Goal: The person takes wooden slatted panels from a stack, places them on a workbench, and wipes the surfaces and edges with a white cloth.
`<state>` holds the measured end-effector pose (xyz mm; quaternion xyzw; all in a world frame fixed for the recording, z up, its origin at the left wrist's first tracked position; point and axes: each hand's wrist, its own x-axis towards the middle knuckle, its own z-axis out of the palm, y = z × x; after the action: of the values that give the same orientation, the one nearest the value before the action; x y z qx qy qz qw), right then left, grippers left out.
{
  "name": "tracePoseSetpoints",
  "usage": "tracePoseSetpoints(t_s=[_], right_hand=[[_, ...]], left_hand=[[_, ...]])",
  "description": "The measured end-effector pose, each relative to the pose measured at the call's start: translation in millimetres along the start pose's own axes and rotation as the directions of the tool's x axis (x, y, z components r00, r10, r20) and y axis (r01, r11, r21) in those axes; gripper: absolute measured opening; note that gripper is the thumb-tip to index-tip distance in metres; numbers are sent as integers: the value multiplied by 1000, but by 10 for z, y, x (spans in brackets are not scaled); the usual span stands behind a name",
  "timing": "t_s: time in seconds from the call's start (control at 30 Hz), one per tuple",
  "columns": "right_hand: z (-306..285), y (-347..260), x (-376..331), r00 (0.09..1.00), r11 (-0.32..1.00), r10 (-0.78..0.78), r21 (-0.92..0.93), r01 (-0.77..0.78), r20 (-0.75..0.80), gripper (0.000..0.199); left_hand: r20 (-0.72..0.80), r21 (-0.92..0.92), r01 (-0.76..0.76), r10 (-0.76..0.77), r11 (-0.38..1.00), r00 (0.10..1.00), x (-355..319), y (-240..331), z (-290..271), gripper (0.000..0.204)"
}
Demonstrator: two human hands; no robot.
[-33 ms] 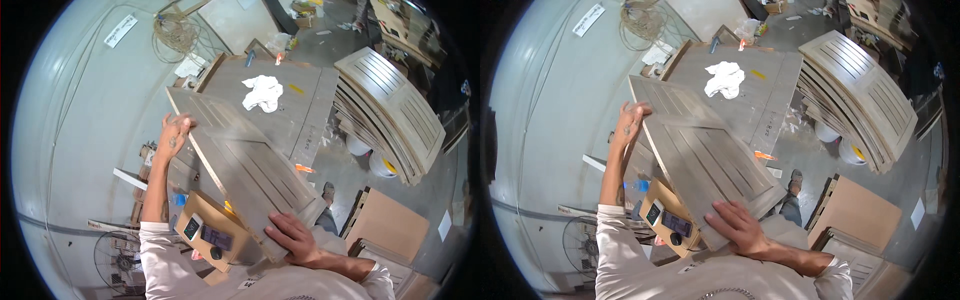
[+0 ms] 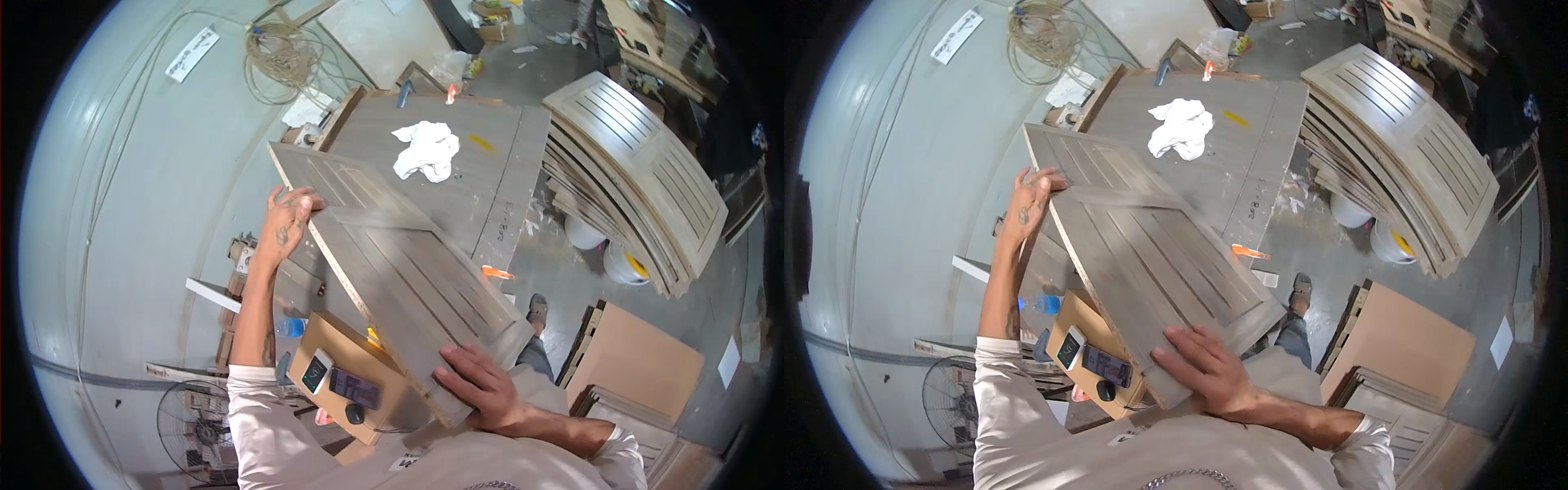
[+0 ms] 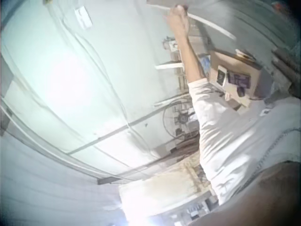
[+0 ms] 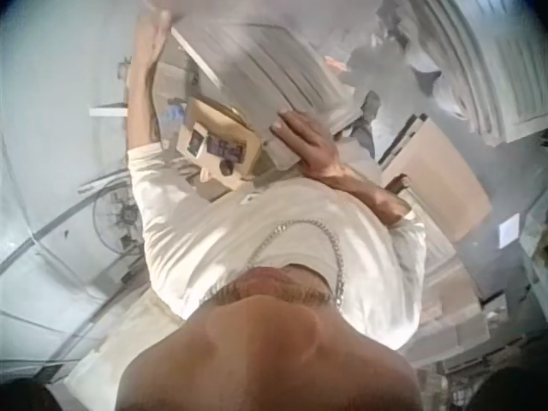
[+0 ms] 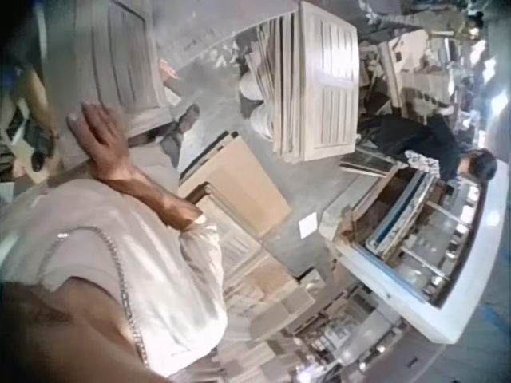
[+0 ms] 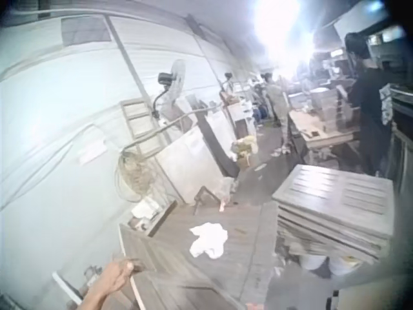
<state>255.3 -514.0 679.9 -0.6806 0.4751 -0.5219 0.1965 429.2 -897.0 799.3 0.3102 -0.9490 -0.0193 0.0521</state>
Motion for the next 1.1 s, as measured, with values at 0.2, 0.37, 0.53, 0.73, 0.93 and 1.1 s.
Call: tracePoseSetpoints(t_s=[0.2,0.37,0.53,0.73,0.93,1.1], right_hand=[[-36,53,50,983,1000,-14,-14,11,-184,58],[-27,21,52,977,1000,-6,6,8,-213,60],[-26,20,40,977,1000,11,26,-5,-211,66],[-67,31,64,964,1000,16,21,-11,-264,66],[-95,37,79,951,997,64,51,-51,-304,68],[-139,79,78,947,997,62,59,-46,-314,66]], left_hand=[[119,-254,-139,173,957,978,177,187,-45,78],[154,-214,-92,126,972,980,337,113,-108,78],[85,-201,-121,141,972,986,377,-32,27,72],[-84,-342,-193,175,920,981,466,-73,233,59],[-210,-404,-271,199,874,957,593,-93,313,59],[-235,-449,-280,190,849,953,631,-99,314,56]])
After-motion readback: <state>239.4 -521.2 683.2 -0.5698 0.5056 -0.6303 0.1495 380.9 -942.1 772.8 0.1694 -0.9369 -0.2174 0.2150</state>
